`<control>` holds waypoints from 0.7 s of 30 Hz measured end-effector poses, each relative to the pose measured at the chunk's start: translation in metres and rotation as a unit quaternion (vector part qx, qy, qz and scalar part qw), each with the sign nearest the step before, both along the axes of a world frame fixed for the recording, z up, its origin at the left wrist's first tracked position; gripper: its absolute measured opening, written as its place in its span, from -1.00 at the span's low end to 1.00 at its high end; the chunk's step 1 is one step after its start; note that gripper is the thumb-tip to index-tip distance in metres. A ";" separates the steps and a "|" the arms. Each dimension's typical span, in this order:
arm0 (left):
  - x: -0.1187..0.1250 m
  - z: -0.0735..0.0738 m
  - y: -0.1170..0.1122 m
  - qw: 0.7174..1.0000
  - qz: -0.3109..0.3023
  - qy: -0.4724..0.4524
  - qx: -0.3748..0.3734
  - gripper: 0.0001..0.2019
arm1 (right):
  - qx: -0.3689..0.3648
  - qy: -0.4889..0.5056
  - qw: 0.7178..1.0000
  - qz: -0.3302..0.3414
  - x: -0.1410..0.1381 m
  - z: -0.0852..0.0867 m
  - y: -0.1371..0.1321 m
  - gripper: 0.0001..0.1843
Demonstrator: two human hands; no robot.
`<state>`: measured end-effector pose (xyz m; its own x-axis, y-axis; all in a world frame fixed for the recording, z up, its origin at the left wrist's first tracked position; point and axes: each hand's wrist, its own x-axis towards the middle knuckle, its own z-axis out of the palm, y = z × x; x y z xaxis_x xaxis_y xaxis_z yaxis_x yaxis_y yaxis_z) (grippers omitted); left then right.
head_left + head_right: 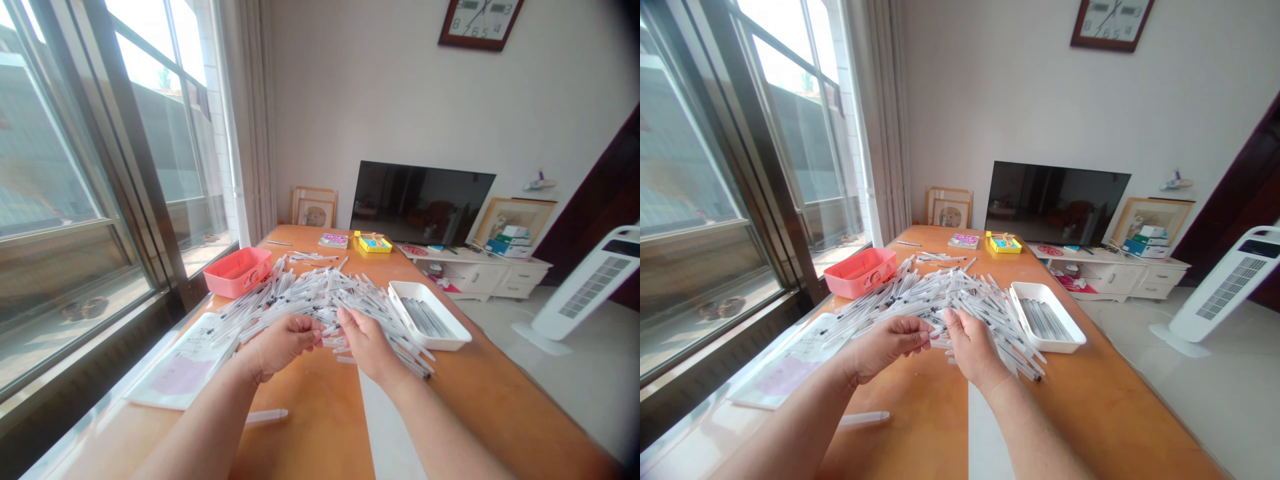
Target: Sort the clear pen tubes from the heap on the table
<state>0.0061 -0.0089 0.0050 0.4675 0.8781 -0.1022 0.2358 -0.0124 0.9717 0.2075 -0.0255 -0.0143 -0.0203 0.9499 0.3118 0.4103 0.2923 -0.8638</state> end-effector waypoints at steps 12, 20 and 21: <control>0.000 0.001 0.000 1.000 0.004 0.002 0.001 -0.67 | -0.001 -0.018 1.000 0.000 0.002 -0.002 0.000 -0.49; 0.000 -0.002 0.001 1.000 0.005 -0.008 -0.006 -0.68 | -0.006 -0.001 1.000 0.021 -0.001 -0.003 0.000 -0.60; 0.000 -0.003 0.001 1.000 0.005 -0.009 -0.007 -0.68 | -0.003 -0.010 1.000 0.013 -0.002 -0.004 0.000 -0.58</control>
